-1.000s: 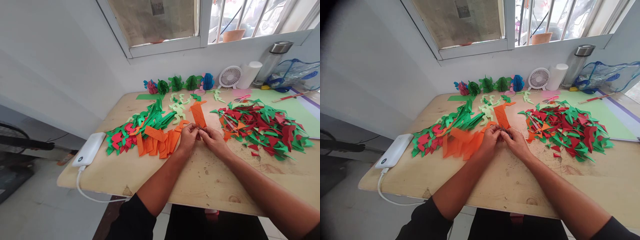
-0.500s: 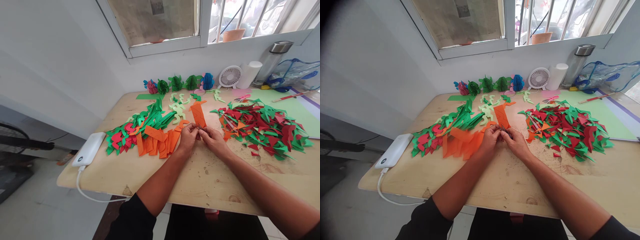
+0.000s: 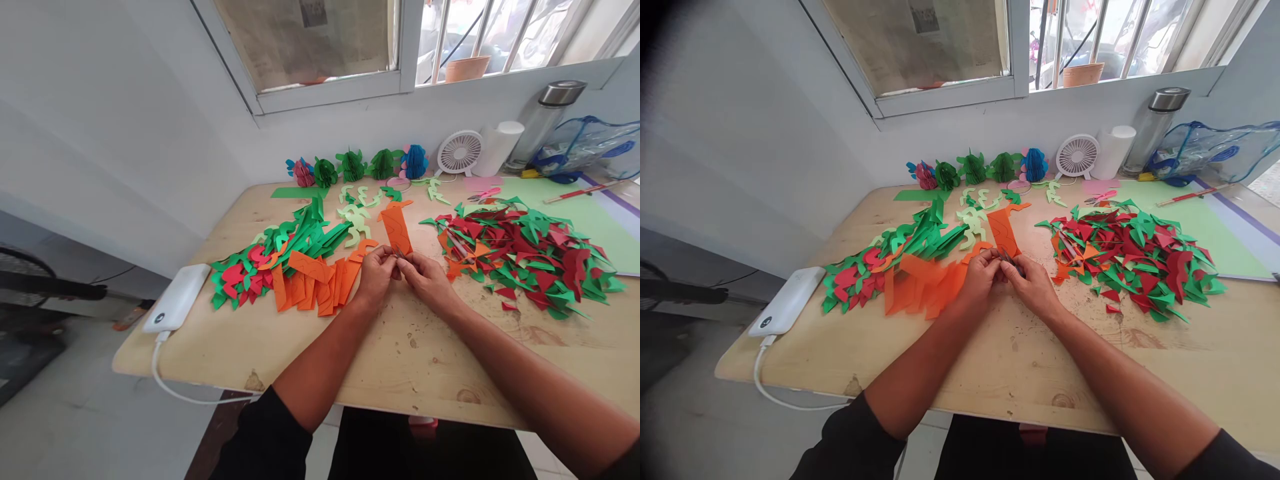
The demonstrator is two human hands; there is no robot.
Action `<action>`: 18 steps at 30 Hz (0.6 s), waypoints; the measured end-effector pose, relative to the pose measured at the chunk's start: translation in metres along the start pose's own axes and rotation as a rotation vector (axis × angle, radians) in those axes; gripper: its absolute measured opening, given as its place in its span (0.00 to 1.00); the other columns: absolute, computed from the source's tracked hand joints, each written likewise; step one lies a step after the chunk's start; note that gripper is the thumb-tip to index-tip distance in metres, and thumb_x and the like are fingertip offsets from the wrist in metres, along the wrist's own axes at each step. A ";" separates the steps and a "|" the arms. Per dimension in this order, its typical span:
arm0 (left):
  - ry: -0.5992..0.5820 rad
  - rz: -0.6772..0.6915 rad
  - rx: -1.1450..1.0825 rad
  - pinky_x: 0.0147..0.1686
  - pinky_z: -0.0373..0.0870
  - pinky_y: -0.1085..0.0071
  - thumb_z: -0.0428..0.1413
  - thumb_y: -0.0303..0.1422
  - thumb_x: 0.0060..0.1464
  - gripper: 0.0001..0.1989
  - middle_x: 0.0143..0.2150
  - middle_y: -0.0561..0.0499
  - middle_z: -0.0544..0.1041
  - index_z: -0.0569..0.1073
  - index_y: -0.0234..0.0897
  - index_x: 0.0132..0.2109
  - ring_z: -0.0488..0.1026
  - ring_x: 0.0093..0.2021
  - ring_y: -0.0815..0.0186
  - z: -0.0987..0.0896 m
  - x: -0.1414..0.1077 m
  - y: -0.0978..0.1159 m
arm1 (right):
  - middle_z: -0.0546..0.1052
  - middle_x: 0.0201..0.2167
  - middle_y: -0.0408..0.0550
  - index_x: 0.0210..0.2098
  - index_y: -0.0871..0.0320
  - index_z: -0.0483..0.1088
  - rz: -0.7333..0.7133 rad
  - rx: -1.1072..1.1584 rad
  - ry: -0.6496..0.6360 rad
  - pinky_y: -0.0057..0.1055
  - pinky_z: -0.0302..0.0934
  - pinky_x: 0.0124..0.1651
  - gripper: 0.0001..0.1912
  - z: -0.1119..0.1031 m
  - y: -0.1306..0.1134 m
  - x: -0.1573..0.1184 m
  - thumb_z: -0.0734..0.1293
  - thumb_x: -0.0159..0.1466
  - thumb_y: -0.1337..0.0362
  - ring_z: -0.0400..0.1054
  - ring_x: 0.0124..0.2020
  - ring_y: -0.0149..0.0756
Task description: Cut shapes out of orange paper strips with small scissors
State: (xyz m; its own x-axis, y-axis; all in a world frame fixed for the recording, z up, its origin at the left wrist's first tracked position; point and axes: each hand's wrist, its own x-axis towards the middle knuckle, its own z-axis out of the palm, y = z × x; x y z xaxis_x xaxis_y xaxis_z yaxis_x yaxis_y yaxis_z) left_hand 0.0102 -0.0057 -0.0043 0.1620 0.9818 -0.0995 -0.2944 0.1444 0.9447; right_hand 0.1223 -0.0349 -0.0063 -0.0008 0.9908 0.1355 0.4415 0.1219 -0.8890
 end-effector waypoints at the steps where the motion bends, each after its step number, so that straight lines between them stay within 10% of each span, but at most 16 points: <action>1: 0.002 0.000 -0.001 0.21 0.56 0.77 0.53 0.28 0.40 0.01 0.18 0.58 0.65 0.66 0.35 0.25 0.60 0.17 0.76 0.000 0.000 0.000 | 0.63 0.19 0.41 0.24 0.58 0.65 -0.003 -0.002 0.001 0.28 0.49 0.25 0.20 0.000 0.000 0.000 0.58 0.63 0.49 0.55 0.22 0.29; 18: -0.002 -0.003 -0.012 0.21 0.56 0.77 0.52 0.27 0.41 0.01 0.18 0.58 0.64 0.66 0.35 0.25 0.60 0.17 0.77 0.001 0.001 -0.001 | 0.62 0.19 0.41 0.25 0.58 0.65 0.001 0.002 -0.003 0.28 0.48 0.24 0.20 0.000 0.002 0.000 0.58 0.63 0.50 0.54 0.22 0.29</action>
State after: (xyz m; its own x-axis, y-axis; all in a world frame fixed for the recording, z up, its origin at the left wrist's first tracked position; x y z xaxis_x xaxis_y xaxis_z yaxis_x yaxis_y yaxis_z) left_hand 0.0111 -0.0053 -0.0049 0.1643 0.9812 -0.1014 -0.3054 0.1483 0.9406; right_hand 0.1230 -0.0348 -0.0079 -0.0031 0.9910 0.1338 0.4393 0.1215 -0.8901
